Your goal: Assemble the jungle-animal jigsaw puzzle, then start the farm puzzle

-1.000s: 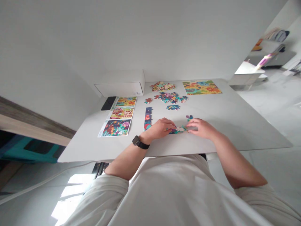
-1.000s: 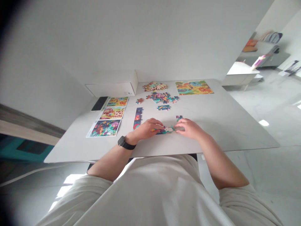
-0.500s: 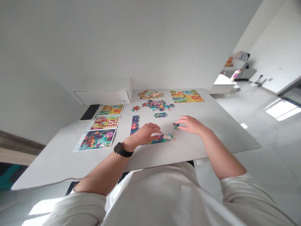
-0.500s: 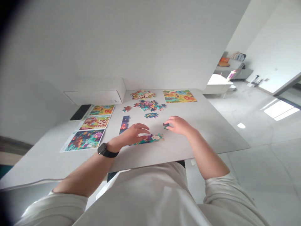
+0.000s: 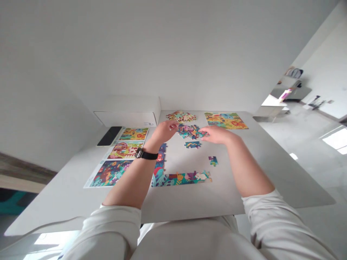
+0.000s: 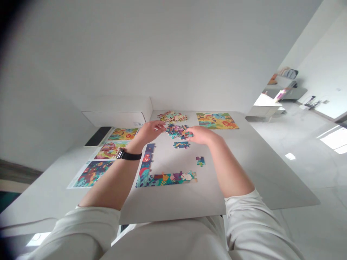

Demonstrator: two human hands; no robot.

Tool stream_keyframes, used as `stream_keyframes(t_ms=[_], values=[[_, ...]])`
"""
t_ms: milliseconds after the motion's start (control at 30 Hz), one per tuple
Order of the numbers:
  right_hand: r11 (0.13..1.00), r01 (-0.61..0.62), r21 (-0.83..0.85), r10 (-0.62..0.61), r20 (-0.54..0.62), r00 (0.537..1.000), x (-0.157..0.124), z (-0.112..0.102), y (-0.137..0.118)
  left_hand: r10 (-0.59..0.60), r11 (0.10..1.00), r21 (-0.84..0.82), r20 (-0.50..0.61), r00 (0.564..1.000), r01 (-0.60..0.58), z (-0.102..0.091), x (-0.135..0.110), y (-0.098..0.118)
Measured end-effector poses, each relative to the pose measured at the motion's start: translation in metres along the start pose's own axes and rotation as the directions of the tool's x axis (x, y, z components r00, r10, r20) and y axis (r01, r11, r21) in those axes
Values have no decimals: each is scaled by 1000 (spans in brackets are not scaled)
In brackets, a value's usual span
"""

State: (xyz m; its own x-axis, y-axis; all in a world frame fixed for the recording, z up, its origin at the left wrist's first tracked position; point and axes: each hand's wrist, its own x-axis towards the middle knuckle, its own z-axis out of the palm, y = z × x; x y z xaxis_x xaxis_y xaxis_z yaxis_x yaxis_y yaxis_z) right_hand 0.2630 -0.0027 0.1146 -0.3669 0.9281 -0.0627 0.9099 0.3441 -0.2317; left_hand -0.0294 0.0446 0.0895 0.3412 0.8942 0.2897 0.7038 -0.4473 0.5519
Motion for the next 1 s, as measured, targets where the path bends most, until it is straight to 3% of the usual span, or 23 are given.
stream_keyframes(t_ms=[133,267,333,467,633,767,867,1000], values=[[994,-57,89,59,-23,998,27,-6,8,-94,995,30,57,994,93,-2,21,-14],[992,-51,113,68,-153,986,46,-8,21,-185,981,72,89,979,179,-1,32,-29],[992,-59,111,80,-194,978,52,-3,29,-207,974,115,87,974,196,3,34,-39],[986,-121,113,138,-158,978,60,13,46,-239,963,156,126,963,219,8,33,-63],[983,-145,116,159,-124,979,68,29,62,-145,977,168,85,986,129,7,32,-93],[984,-139,111,148,-75,986,72,37,63,-101,985,150,98,990,85,13,32,-103],[988,-123,96,128,-45,991,75,46,59,20,988,151,144,989,-42,31,33,-100],[1000,-23,1,23,-66,998,80,59,52,189,953,191,230,955,-235,61,33,-92]])
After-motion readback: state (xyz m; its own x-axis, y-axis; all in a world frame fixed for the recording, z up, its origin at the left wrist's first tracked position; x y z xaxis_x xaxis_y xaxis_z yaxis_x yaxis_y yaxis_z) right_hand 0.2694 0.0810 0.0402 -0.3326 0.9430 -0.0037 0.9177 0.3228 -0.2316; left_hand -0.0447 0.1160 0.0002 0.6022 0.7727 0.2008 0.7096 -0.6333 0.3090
